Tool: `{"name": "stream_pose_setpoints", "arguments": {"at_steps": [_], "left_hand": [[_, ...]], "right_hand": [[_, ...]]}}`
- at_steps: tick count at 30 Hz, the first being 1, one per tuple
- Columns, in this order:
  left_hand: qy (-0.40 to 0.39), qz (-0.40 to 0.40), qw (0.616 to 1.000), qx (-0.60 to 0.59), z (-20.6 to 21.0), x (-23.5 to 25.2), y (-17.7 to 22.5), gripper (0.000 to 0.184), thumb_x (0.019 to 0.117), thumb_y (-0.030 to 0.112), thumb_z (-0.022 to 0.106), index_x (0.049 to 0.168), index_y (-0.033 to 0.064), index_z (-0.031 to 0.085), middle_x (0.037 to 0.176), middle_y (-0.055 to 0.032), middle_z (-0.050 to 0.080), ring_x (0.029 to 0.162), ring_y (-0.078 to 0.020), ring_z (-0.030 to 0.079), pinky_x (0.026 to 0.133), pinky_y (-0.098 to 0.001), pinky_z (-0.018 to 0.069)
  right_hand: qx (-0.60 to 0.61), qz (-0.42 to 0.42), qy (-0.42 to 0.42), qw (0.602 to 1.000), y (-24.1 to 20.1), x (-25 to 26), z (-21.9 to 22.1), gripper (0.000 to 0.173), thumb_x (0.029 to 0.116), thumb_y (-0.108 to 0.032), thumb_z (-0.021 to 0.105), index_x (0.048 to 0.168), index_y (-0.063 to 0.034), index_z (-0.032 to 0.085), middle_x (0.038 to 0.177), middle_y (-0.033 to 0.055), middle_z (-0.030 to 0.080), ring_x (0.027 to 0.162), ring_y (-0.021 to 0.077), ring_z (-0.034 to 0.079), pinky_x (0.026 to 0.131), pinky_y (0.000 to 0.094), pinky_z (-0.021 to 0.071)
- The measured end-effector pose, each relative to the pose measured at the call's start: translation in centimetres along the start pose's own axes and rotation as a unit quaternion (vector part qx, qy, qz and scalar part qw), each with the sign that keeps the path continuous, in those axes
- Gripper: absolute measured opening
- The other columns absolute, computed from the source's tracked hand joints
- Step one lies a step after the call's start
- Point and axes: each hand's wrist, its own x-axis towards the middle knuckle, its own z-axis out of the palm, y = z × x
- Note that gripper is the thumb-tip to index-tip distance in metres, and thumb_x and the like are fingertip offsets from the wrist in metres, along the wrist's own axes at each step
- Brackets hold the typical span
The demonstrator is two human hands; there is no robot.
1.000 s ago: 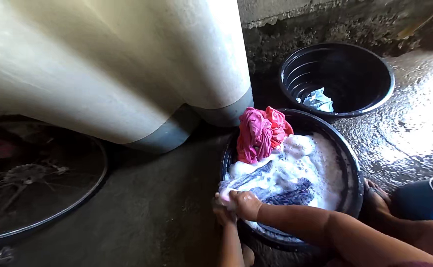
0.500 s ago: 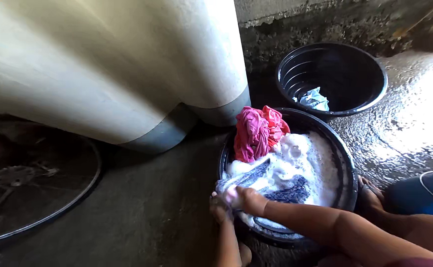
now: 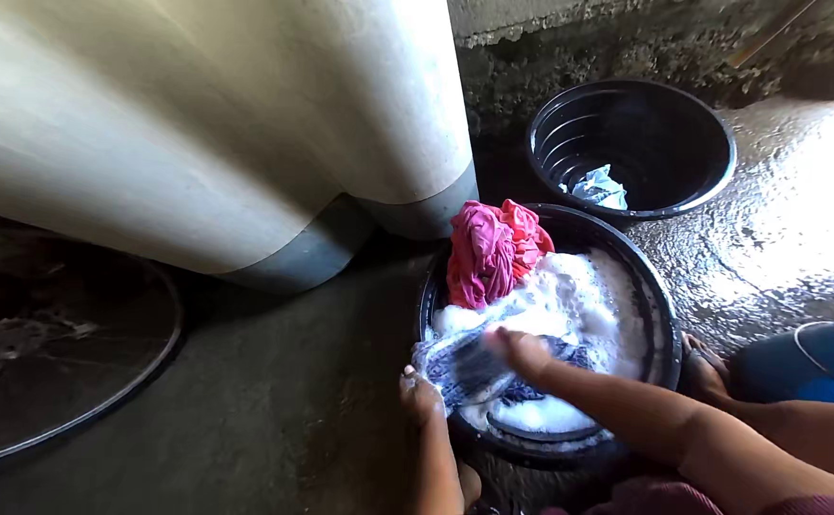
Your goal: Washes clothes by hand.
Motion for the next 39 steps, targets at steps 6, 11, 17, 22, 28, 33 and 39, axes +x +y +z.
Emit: {"name": "stream_pose_setpoints", "arguments": {"at_steps": [6,11,17,22,28,33,39], "left_hand": [[0.004,-0.001,1.0,-0.03,0.2,0.4,-0.9,0.048,0.1126,0.027,0.036,0.139,-0.0091,0.052,0.138,-0.0294,0.057,0.131,-0.0355,0.055,0.114,-0.0489,0.0387],[0.005,0.006,1.0,0.007,0.0,0.3,-0.1,0.048,0.1126,0.027,0.036,0.138,-0.0089,0.054,0.136,-0.0294,0.058,0.13,-0.0369,0.055,0.113,-0.0509,0.0387],[0.0,0.033,0.991,0.128,-0.4,-0.2,0.1,0.051,0.1127,0.032,0.033,0.14,-0.0052,0.053,0.135,-0.0293,0.06,0.13,-0.0412,0.056,0.111,-0.0567,0.0396],[-0.045,0.107,0.965,0.233,-1.2,-2.8,2.5,0.048,0.1104,0.035,0.041,0.136,-0.0014,0.06,0.13,-0.0261,0.064,0.125,-0.0407,0.06,0.107,-0.0589,0.044],[-0.245,0.06,0.967,0.022,-3.9,-7.2,7.0,0.046,0.1118,0.027,0.039,0.141,-0.0077,0.051,0.143,-0.0287,0.051,0.136,-0.0359,0.049,0.113,-0.0519,0.0382],[-0.378,0.007,0.87,-0.317,-8.4,-10.2,10.9,0.038,0.1124,0.026,0.029,0.129,0.0,0.052,0.106,-0.0106,0.068,0.094,-0.0177,0.068,0.083,-0.0383,0.059],[-0.346,-0.023,0.909,-0.23,-4.8,-10.9,5.5,0.061,0.1104,0.046,0.032,0.156,0.0057,0.033,0.153,-0.0192,0.044,0.138,-0.0307,0.046,0.111,-0.0545,0.0412]], "right_hand": [[-0.014,-0.076,-0.09,0.993,-0.8,1.8,5.7,0.051,0.099,-0.012,0.062,0.148,-0.0027,0.049,0.135,0.0297,0.061,0.126,0.0491,0.058,0.104,0.0687,0.0439],[-0.081,0.111,0.025,0.99,10.3,1.5,-0.2,0.045,0.1052,-0.016,0.051,0.149,-0.006,0.049,0.141,0.0264,0.058,0.131,0.048,0.055,0.106,0.0674,0.0426],[-0.037,0.214,0.127,0.968,10.8,-2.2,-5.6,0.046,0.1024,-0.017,0.053,0.148,-0.0132,0.051,0.137,0.0226,0.062,0.129,0.0422,0.058,0.103,0.0642,0.0445],[-0.038,0.154,0.025,0.987,13.6,-3.6,-1.4,0.062,0.0966,-0.026,0.066,0.15,-0.0013,0.047,0.15,0.027,0.05,0.14,0.0462,0.047,0.112,0.0671,0.0383],[0.02,0.173,0.064,0.983,12.7,-6.4,-0.1,0.043,0.0981,-0.019,0.062,0.137,-0.0017,0.06,0.141,0.0252,0.058,0.134,0.0425,0.054,0.109,0.0629,0.0424],[0.114,0.091,0.159,0.976,11.6,-9.6,-5.8,0.044,0.0986,-0.019,0.066,0.134,0.0058,0.059,0.135,0.0324,0.059,0.129,0.0479,0.055,0.109,0.0641,0.041],[0.321,-0.001,0.262,0.91,9.6,-13.4,-10.2,0.048,0.0963,-0.017,0.071,0.138,0.0013,0.057,0.132,0.0242,0.062,0.122,0.0325,0.061,0.106,0.0499,0.0484]]}}
